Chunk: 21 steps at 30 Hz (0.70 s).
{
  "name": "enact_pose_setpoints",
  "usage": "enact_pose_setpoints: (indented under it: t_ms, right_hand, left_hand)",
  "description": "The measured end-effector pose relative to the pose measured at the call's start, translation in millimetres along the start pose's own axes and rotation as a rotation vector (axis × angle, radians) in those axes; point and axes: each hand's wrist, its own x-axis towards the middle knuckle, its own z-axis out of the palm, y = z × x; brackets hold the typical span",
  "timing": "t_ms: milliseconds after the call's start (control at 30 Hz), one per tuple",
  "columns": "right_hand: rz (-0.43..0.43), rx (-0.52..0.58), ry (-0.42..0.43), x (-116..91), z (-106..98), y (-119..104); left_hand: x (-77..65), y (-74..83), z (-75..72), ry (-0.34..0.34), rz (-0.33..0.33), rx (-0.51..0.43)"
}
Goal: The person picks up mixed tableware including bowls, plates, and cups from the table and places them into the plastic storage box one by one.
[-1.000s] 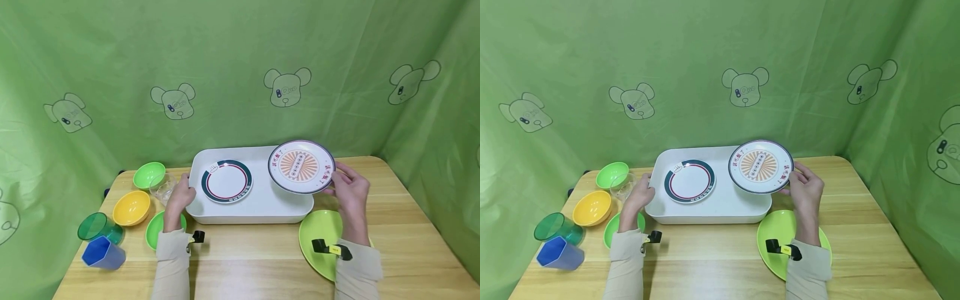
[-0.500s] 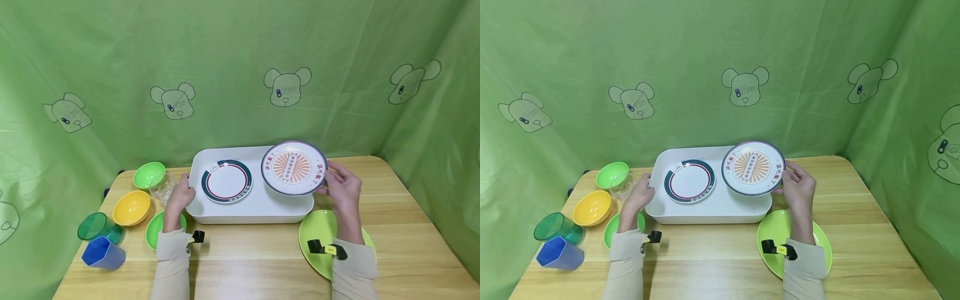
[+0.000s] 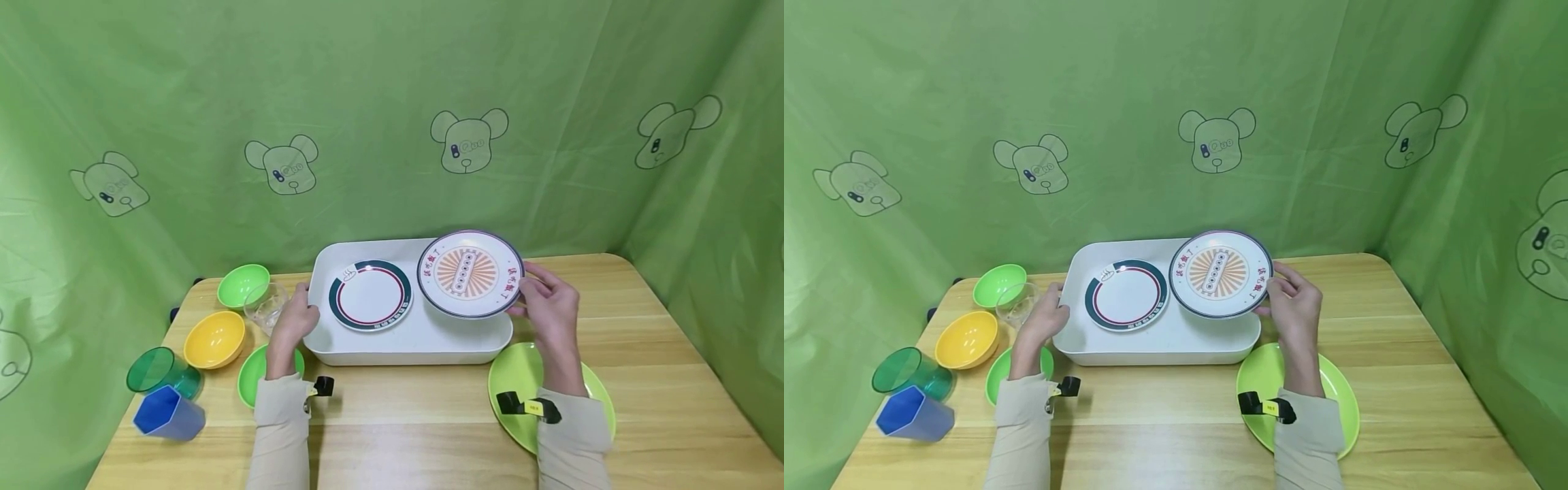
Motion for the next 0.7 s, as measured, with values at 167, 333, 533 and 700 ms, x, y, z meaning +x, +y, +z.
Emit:
enact_pose_setpoints:
  t_ms: [167,333,533,700]
  right_hand:
    - [-0.006,-0.008,-0.016,0,3,1]
    - [-0.019,-0.022,-0.035,-1,8,2]
    - [-0.022,-0.060,-0.050,-2,16,5]
    - [-0.031,-0.074,-0.057,-3,22,8]
  left_hand:
    - [-0.9,1.1,-0.9,0.002,0.005,-0.004]
    - [-1.8,1.3,-1.4,0.008,0.012,0.003]
    - [-3.5,3.6,-1.6,0.014,0.010,0.019]
    - [-3.9,5.1,-2.2,0.021,0.006,0.043]
